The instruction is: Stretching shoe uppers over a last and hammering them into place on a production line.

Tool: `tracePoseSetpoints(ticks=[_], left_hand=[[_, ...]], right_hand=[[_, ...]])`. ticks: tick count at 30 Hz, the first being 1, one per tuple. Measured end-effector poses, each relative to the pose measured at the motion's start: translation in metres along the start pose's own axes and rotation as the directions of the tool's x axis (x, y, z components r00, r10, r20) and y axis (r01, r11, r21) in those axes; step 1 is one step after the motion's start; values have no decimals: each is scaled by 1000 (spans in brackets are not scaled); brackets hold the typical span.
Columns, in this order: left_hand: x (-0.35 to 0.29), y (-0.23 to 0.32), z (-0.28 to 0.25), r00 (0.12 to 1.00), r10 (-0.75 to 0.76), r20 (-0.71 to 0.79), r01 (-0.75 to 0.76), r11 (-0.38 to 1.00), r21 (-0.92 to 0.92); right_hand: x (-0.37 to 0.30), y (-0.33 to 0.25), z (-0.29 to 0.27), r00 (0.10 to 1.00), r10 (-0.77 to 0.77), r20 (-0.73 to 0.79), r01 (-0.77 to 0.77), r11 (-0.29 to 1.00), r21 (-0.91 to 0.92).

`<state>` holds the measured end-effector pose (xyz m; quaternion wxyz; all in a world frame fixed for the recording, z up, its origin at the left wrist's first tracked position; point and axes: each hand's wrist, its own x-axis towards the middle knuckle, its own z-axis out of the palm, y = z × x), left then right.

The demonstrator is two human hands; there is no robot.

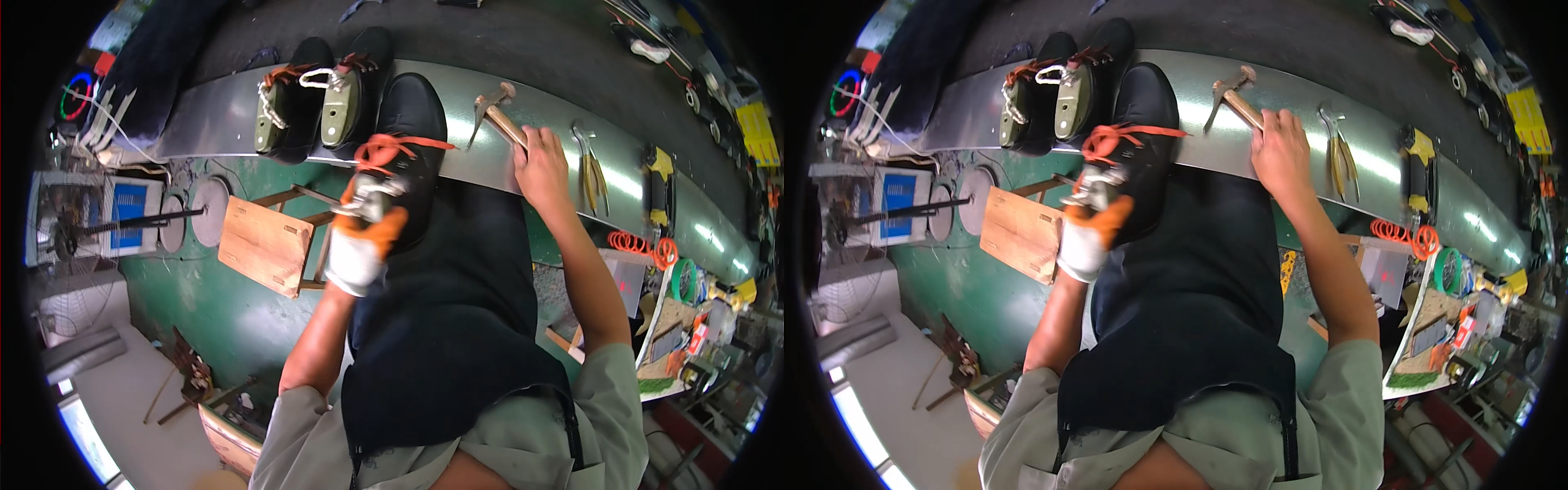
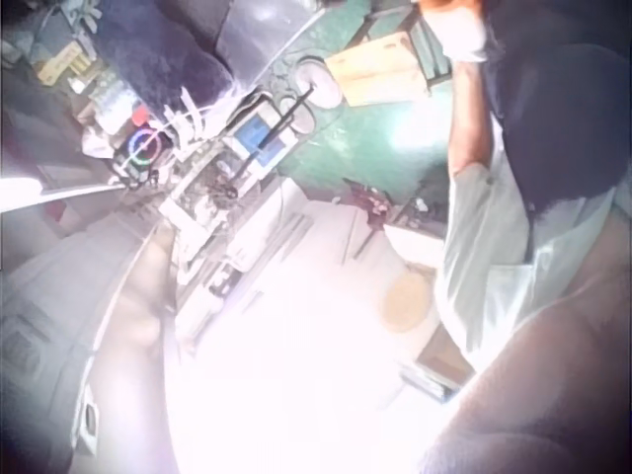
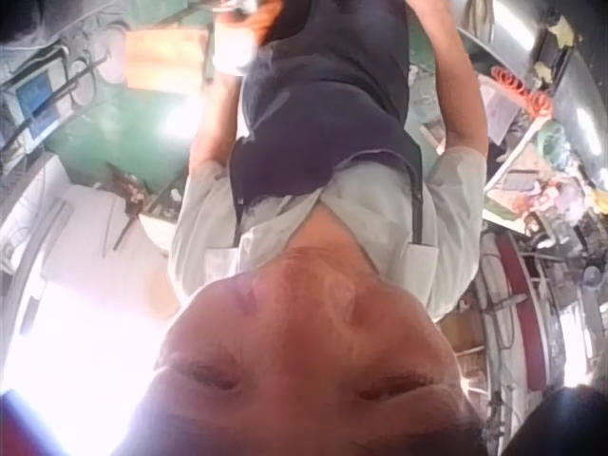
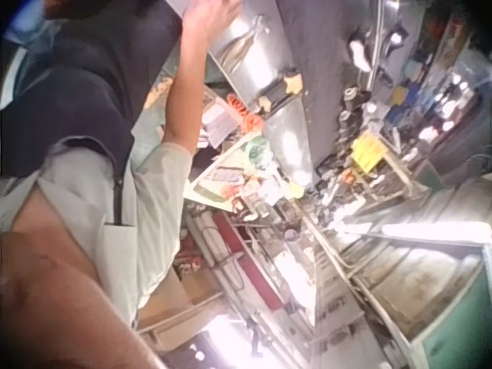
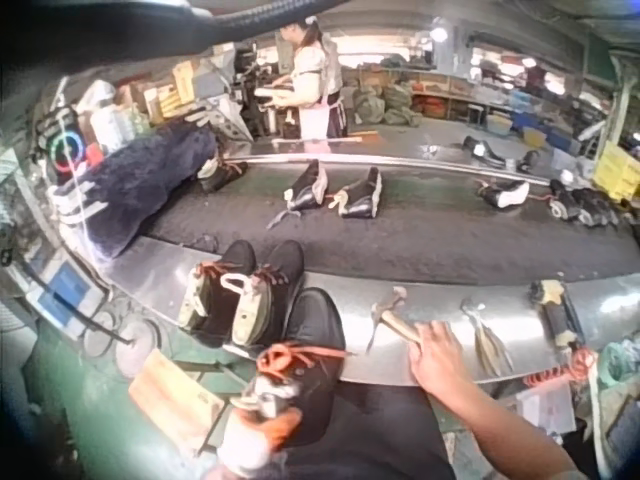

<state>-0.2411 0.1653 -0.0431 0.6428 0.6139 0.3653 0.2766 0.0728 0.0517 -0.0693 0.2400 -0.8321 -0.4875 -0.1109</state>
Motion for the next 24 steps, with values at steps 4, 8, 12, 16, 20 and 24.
tracePoseSetpoints(ticks=[4,8,12,16,20,24], left_hand=[[30,-3,-31,995,-84,55,95,965,-243],[87,13,-2,961,-236,142,275,807,-522],[103,38,15,981,-192,13,169,894,414],[76,72,29,975,208,-79,-67,614,786],[104,89,58,856,437,276,-435,319,842],[116,59,87,936,307,174,-243,203,949]], right_hand=[[19,6,2,985,120,123,-124,992,22],[25,2,-24,908,396,140,-419,872,253],[1,-20,-73,886,453,92,-441,766,468],[-22,-42,-75,904,405,140,-386,630,673],[-10,-58,-81,940,289,179,-328,632,702],[11,-80,-109,991,127,33,-110,670,734]])
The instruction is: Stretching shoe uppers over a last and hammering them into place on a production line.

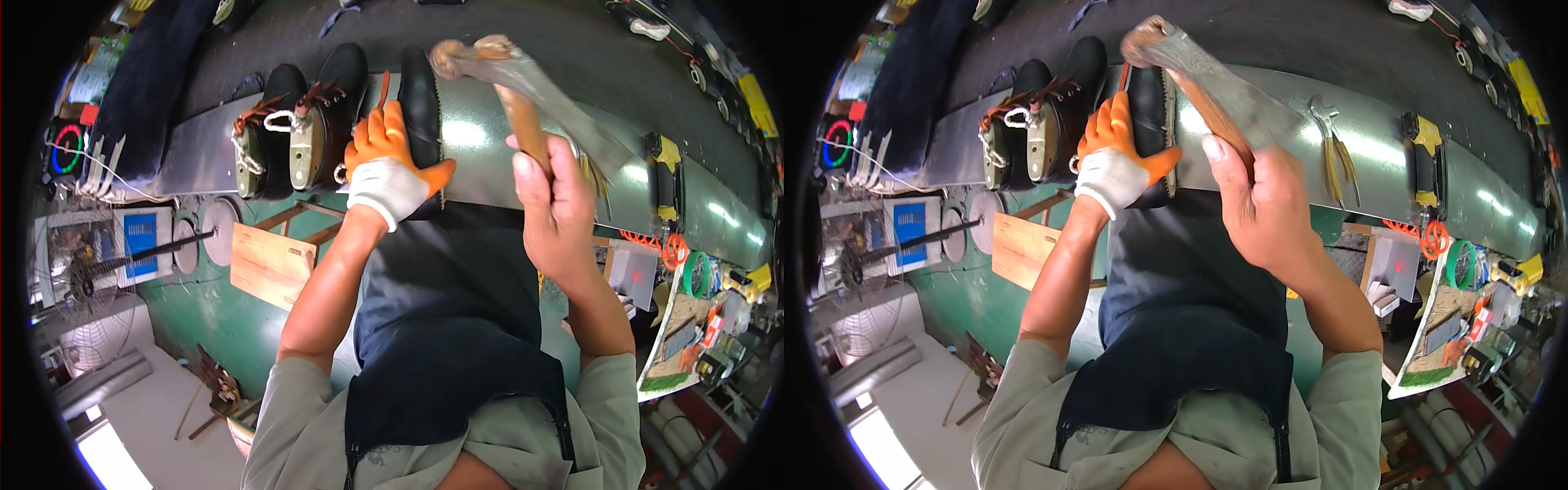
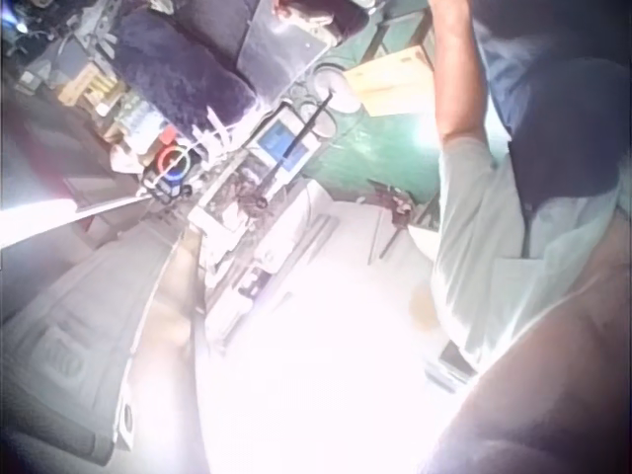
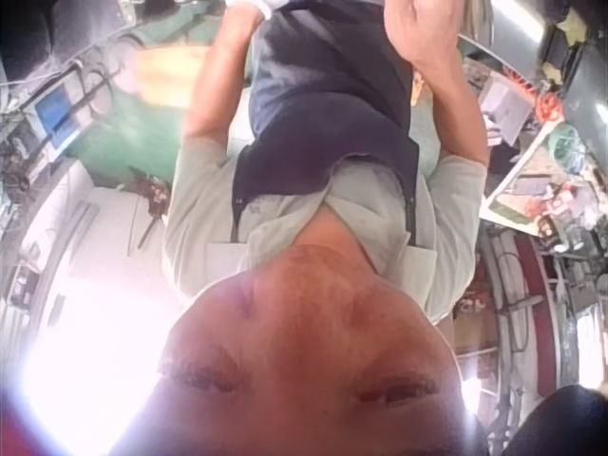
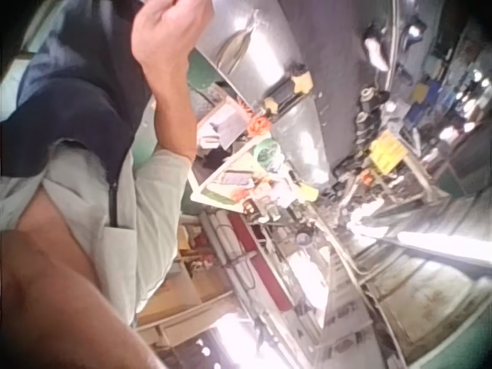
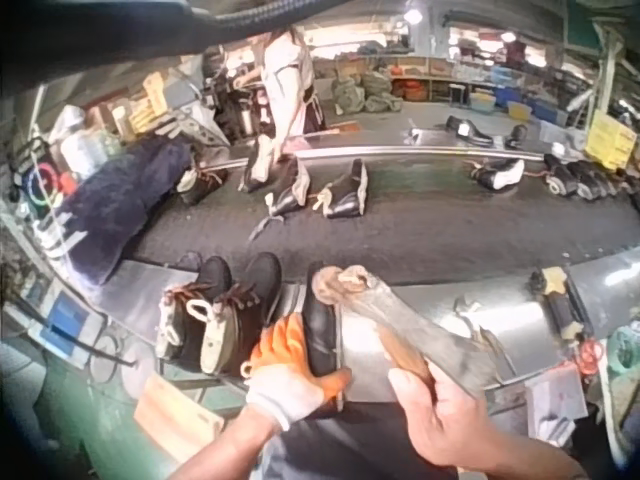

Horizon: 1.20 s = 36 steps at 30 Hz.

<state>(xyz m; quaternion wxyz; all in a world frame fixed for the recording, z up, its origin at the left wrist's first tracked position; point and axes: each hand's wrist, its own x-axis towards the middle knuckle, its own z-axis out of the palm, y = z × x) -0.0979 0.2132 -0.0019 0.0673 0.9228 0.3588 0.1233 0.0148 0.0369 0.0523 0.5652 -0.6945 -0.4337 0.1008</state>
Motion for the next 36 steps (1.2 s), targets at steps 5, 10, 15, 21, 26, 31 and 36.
tracePoseSetpoints(ticks=[5,10,15,21,26,31,36], left_hand=[[1,10,3,993,-7,-119,14,998,55],[0,13,3,990,-43,-135,61,990,130],[3,11,8,981,-1,-196,24,993,118],[4,4,4,994,-46,-94,56,992,111],[6,-2,12,996,-43,-77,48,997,68],[7,-7,-6,991,-75,108,84,993,-81],[9,-23,12,1000,-20,15,21,994,-103]], right_hand=[[16,15,13,946,4,325,129,914,-386],[30,-17,13,956,-30,293,172,865,-471],[20,10,15,935,44,352,156,840,-519],[9,-10,20,985,48,167,12,941,-338],[-8,51,19,982,34,185,52,895,-443],[-7,14,22,987,-147,64,159,949,-271],[-10,56,26,986,82,145,-32,949,-314]])
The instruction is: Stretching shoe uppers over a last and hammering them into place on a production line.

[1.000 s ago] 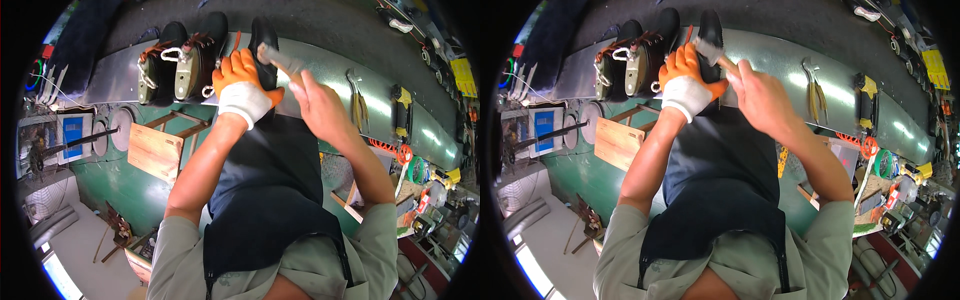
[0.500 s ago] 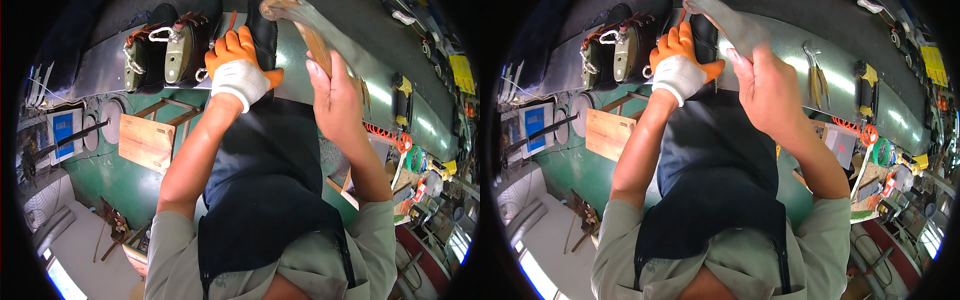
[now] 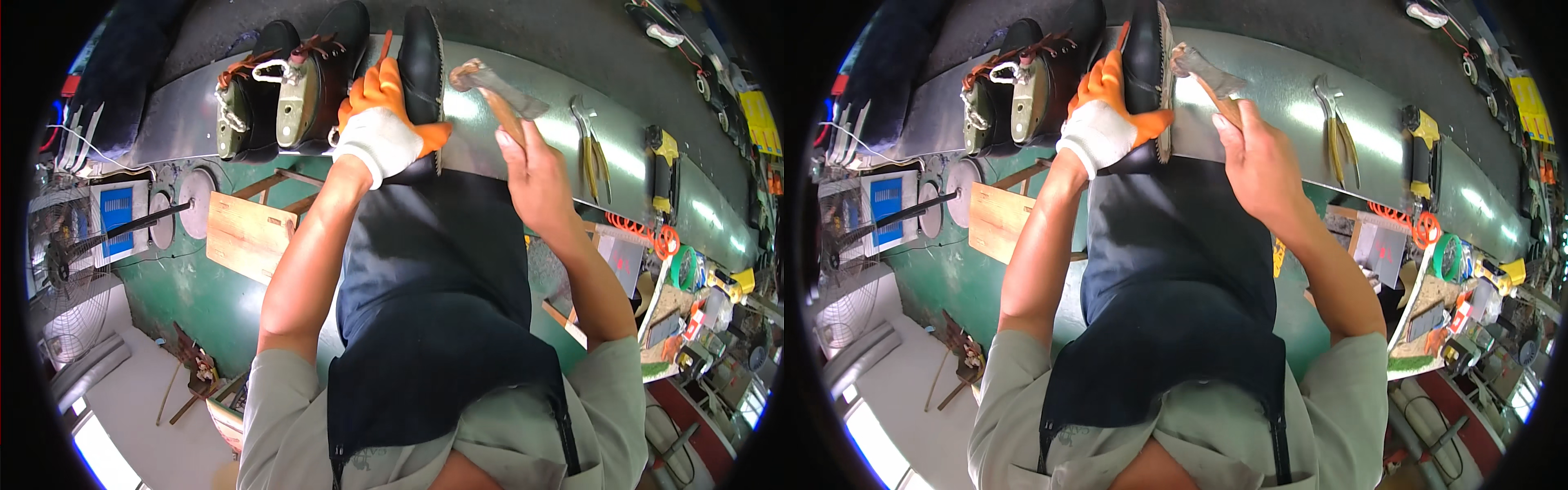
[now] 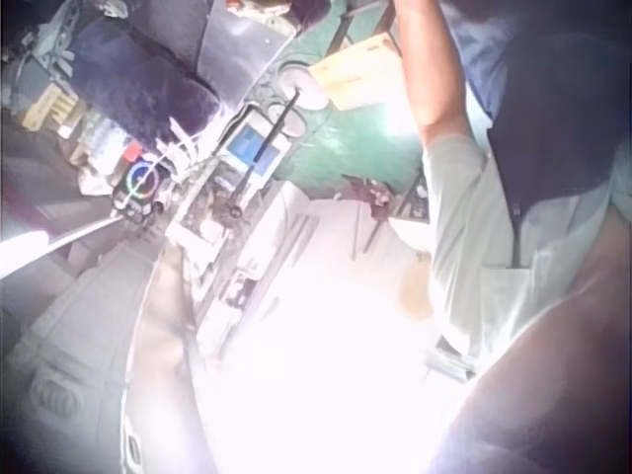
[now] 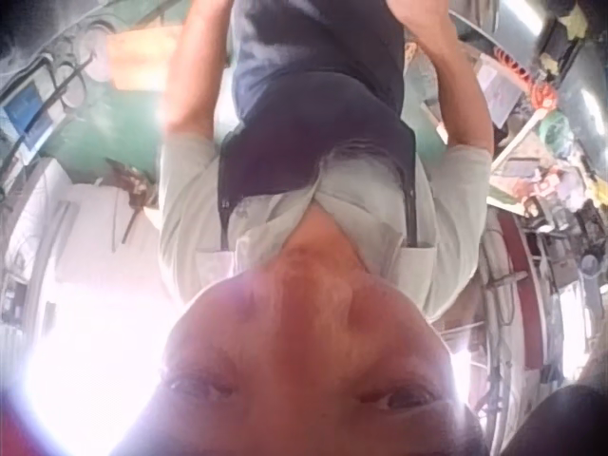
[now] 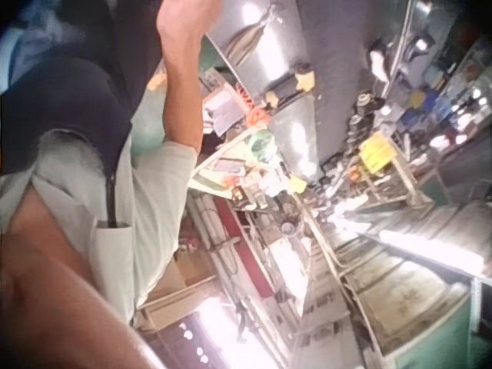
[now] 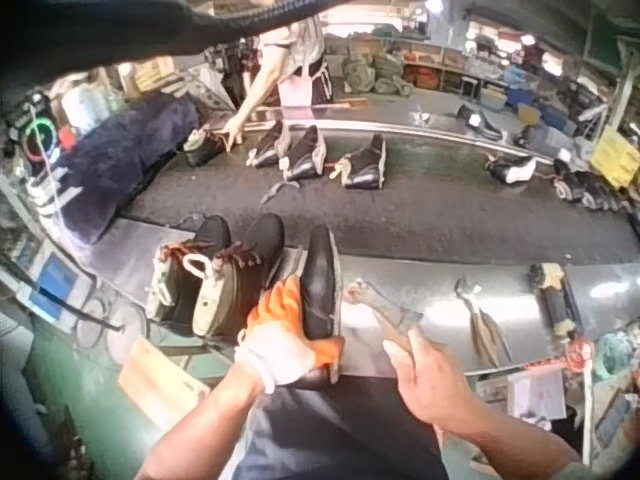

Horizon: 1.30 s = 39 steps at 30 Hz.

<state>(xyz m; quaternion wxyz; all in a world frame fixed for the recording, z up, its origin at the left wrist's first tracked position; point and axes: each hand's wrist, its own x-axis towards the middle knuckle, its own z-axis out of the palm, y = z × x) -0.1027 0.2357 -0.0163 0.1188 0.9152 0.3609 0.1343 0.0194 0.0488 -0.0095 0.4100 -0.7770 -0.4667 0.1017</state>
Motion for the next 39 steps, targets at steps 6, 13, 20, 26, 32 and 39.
tracePoseSetpoints(ticks=[6,13,20,26,32,39], left_hand=[[-1,2,-1,999,44,15,-44,998,-51],[3,7,-21,983,43,176,-19,991,-134],[15,1,-19,972,-10,233,35,994,-105],[20,3,-19,958,57,281,-18,990,-139],[24,13,-23,941,-1,337,18,999,-47],[28,33,-41,928,-65,366,10,989,150]], right_hand=[[-22,15,25,998,-35,-45,39,995,94],[-16,-2,19,979,153,-132,-97,930,354],[12,24,54,908,388,160,-360,523,773],[1,19,50,900,390,192,-333,333,882],[-5,13,40,894,416,165,-261,185,947],[-5,60,-16,958,288,3,-286,955,-82]])
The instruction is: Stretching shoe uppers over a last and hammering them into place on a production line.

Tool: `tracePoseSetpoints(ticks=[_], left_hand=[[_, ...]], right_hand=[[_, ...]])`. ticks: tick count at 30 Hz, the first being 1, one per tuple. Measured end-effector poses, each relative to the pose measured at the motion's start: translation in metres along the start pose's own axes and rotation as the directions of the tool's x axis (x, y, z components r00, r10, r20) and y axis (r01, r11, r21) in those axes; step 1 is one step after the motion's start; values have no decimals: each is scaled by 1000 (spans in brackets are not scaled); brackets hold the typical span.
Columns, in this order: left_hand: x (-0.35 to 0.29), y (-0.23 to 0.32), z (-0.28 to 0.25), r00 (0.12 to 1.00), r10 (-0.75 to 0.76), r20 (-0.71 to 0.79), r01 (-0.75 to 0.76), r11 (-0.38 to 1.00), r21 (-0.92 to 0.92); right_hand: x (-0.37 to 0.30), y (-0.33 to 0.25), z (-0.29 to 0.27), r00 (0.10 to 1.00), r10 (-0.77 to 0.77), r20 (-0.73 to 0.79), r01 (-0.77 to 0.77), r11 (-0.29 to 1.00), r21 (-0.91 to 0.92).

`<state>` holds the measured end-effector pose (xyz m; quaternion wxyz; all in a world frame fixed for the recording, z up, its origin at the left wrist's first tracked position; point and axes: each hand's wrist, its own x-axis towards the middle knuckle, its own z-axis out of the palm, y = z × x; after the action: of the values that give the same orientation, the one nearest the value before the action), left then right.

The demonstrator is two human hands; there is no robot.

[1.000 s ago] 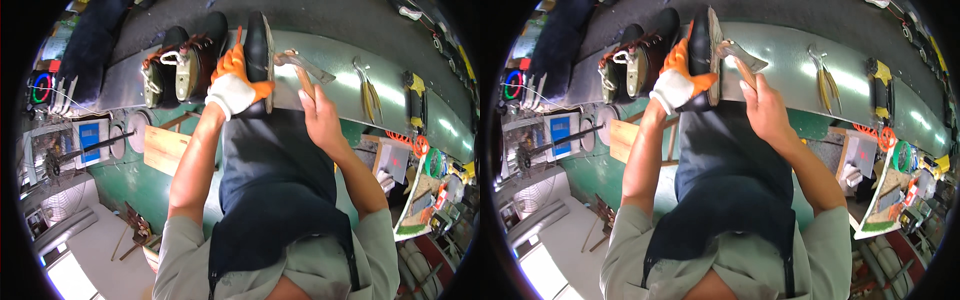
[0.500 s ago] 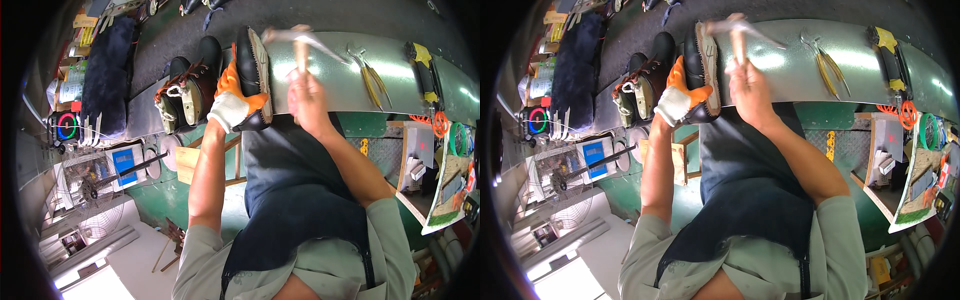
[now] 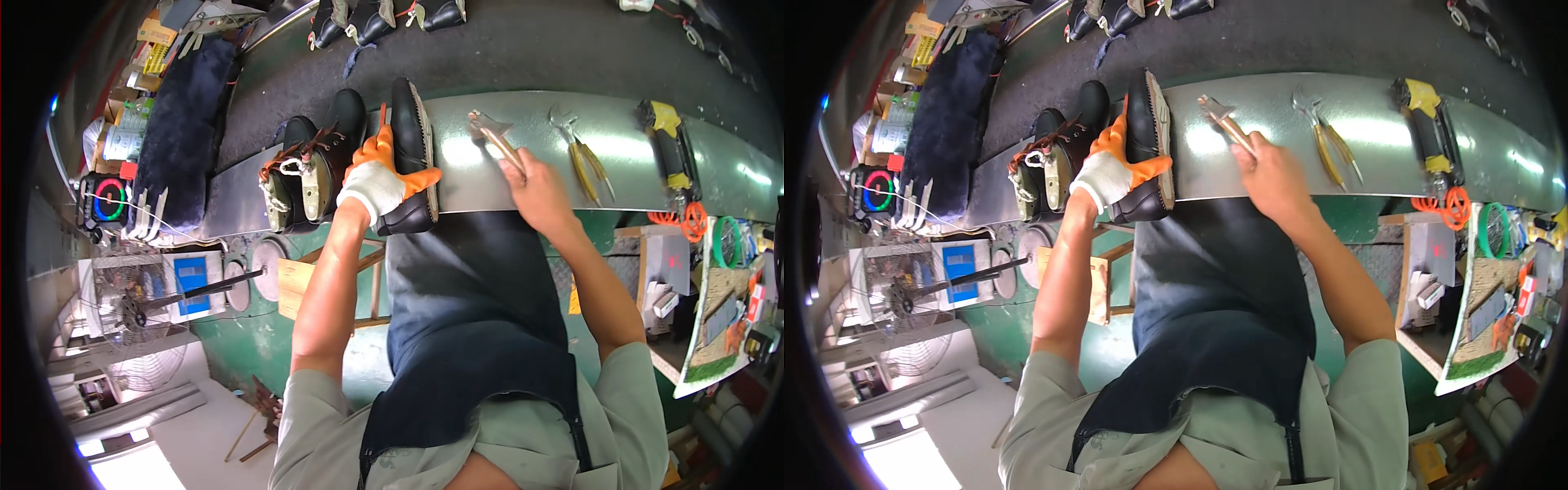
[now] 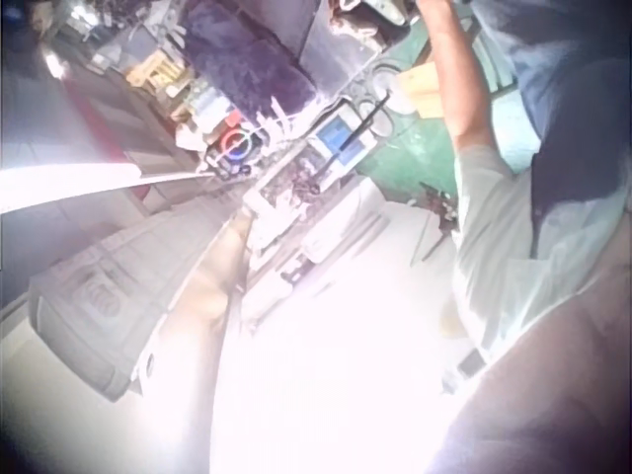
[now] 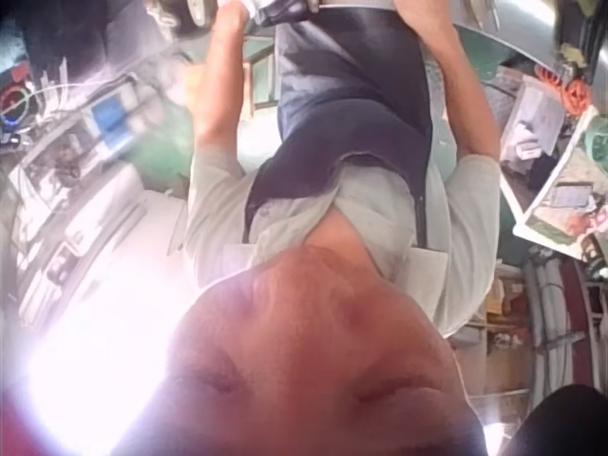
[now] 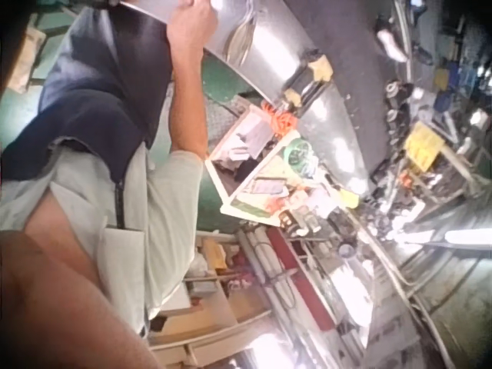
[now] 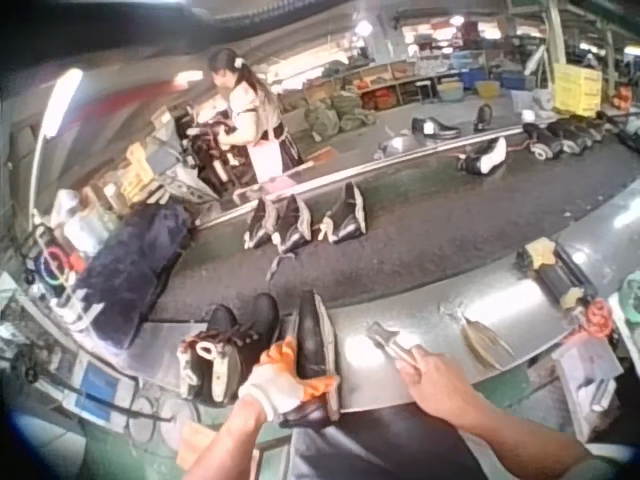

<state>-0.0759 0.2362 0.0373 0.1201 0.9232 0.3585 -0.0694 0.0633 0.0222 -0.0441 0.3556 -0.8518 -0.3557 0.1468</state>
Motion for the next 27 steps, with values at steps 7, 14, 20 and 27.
tracePoseSetpoints(ticks=[7,14,20,27], left_hand=[[-3,-13,-20,863,374,-340,-489,786,-378],[-35,-42,89,973,95,212,226,-163,-960],[-74,-11,137,977,94,-193,-188,-61,-980],[-129,-45,36,957,70,-281,-288,314,-905]], right_hand=[[-20,-16,-29,887,-381,-260,275,890,-364],[-39,-67,10,991,-116,68,99,971,216],[-16,-85,17,969,-24,244,-52,952,302],[7,-69,-7,916,122,383,-357,684,636]])
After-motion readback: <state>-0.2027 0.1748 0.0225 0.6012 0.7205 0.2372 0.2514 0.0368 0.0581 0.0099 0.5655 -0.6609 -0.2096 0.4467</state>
